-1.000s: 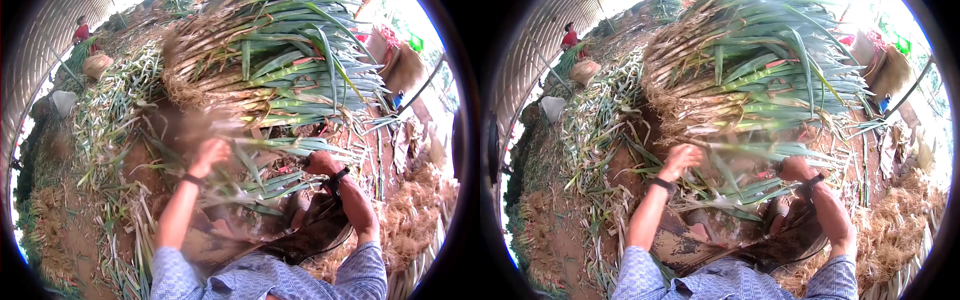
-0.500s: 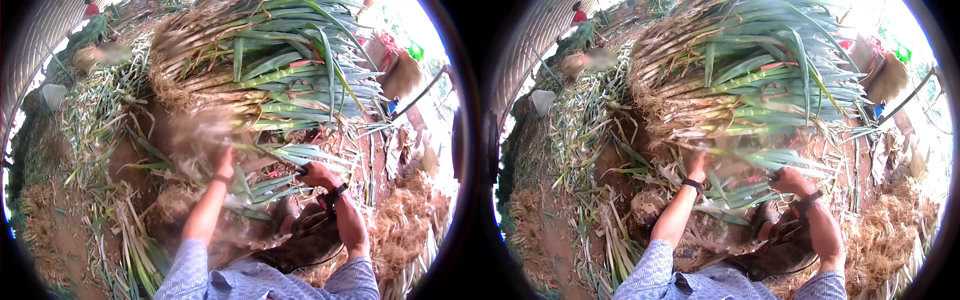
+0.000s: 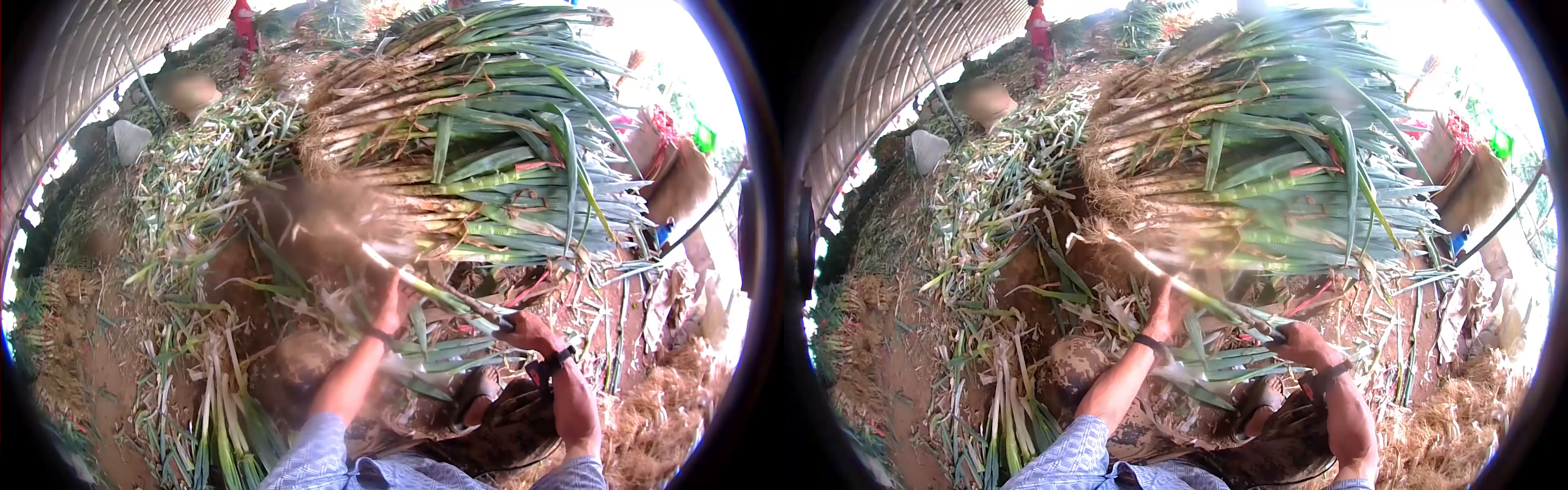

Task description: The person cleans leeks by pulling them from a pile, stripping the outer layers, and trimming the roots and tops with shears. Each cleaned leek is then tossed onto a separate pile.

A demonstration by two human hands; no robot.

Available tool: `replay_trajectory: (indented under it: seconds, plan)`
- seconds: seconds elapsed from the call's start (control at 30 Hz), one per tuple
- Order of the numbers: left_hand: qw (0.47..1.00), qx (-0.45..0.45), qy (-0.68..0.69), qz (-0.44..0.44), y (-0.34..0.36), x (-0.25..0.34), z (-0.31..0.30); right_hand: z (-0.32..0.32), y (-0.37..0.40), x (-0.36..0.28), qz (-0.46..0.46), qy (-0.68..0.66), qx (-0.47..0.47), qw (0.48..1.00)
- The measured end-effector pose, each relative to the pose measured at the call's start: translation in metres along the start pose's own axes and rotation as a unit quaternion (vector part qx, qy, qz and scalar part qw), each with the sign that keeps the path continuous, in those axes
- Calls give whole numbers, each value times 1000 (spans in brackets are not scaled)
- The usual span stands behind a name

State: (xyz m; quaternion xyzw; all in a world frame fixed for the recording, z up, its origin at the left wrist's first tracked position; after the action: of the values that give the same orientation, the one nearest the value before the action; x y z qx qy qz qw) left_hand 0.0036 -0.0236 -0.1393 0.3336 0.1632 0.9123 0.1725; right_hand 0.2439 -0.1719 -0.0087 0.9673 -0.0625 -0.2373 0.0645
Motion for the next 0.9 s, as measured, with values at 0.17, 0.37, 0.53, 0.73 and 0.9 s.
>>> replay_trajectory:
  seconds: [0.17,0.37,0.53,0.73,0.9]
  plan:
    - [994,-90,-48,26,21,29,19,7,-5,-20,-73,45,50,995]
    - [998,-60,13,21,13,42,6,16,-14,-46,-124,46,109,985]
    - [996,-50,-39,65,5,52,-8,18,-24,-61,-125,24,104,986]
    - [983,-9,-137,123,2,60,-18,9,-28,-82,-144,-52,103,983]
    - [965,69,-132,217,6,96,-26,19,-34,-80,-148,-18,87,985]
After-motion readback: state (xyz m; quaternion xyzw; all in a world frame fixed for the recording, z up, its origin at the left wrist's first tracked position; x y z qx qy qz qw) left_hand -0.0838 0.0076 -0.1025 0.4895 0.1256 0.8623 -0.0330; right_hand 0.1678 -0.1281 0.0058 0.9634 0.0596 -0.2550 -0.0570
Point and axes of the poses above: each hand's wrist, its own y-axis away from the middle knuckle, its own z-axis out of the palm, x = y × z, the point moved 9 cm from there along -y, towards the middle knuckle, and after that the axes turned 13 degrees about x, right-handed, at the moved point
